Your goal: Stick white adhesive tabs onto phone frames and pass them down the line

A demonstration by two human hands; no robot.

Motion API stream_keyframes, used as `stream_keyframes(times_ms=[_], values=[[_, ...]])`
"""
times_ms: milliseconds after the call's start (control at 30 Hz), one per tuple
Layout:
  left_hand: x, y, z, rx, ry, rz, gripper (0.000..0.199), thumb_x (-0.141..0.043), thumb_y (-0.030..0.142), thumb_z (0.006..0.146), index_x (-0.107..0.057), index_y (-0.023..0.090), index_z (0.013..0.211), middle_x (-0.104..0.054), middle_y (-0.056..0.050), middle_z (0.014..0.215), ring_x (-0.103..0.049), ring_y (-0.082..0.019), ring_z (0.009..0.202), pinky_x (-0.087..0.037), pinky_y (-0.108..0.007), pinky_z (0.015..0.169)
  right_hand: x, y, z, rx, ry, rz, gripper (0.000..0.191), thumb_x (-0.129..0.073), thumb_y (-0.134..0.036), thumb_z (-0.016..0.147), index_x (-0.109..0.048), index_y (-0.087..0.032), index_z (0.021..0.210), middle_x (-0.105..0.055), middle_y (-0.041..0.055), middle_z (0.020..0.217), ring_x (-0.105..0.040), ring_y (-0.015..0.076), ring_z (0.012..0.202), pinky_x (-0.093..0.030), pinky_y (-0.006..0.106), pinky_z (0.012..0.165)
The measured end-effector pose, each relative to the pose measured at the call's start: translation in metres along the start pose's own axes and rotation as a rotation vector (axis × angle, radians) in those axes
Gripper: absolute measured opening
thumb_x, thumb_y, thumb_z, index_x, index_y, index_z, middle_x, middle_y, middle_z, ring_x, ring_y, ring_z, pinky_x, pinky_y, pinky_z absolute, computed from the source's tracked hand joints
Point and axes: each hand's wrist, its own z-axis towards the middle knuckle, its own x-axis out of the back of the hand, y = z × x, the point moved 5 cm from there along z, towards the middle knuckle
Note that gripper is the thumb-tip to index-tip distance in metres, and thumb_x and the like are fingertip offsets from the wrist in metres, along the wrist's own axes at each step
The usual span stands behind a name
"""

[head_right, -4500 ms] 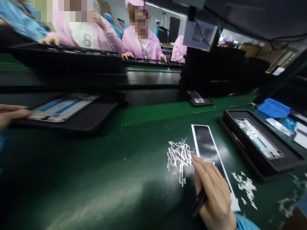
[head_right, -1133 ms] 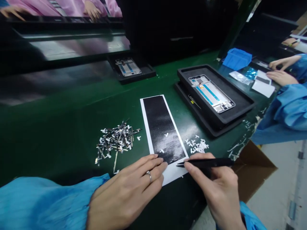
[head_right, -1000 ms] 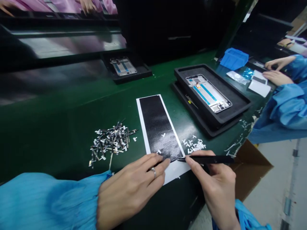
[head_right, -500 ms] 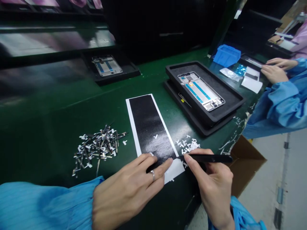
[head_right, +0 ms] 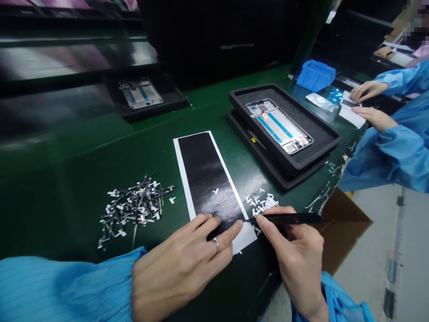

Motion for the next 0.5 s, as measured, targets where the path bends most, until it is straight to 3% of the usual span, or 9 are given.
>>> stream_keyframes(times_ms=[133, 367, 500], values=[[0.001, 0.0, 0.0, -0.002, -0.005, -0.007, 0.025, -0.037, 0.006, 0.09, -0.061, 0.013, 0.09, -0.066, -0.005, 0.112, -0.056, -0.023, 0.084, -0.045, -0.038, 0.079, 0.001, 0.006, 0.0, -0.016, 0.002, 0.027, 0.003, -0.072, -0.03, 0.077, -0.071, -0.027, 0.076, -0.068, -0.0071, 0.076, -0.062, 0.0073, 0.067, -0.048, 0.008, 0.06], [-0.002, 0.0, -0.001, -0.006, -0.034, -0.017, 0.024, -0.037, 0.006, 0.089, -0.061, 0.012, 0.09, -0.065, -0.006, 0.114, -0.055, -0.023, 0.086, -0.043, -0.038, 0.084, 0.004, 0.015, -0.001, -0.075, 0.006, 0.127, 0.009, -0.073, -0.031, 0.076, -0.071, -0.023, 0.073, -0.068, -0.0007, 0.074, -0.062, 0.013, 0.063, -0.049, 0.016, 0.05], [0.005, -0.008, -0.003, 0.132, 0.038, -0.255, 0.026, -0.035, 0.005, 0.086, -0.06, 0.012, 0.086, -0.066, -0.009, 0.105, -0.054, -0.022, 0.079, -0.045, -0.036, 0.078, 0.002, 0.005, -0.002, -0.066, 0.029, 0.217, 0.008, -0.071, -0.03, 0.077, -0.072, -0.023, 0.077, -0.067, 0.0021, 0.079, -0.063, 0.0172, 0.074, -0.052, 0.02, 0.059]])
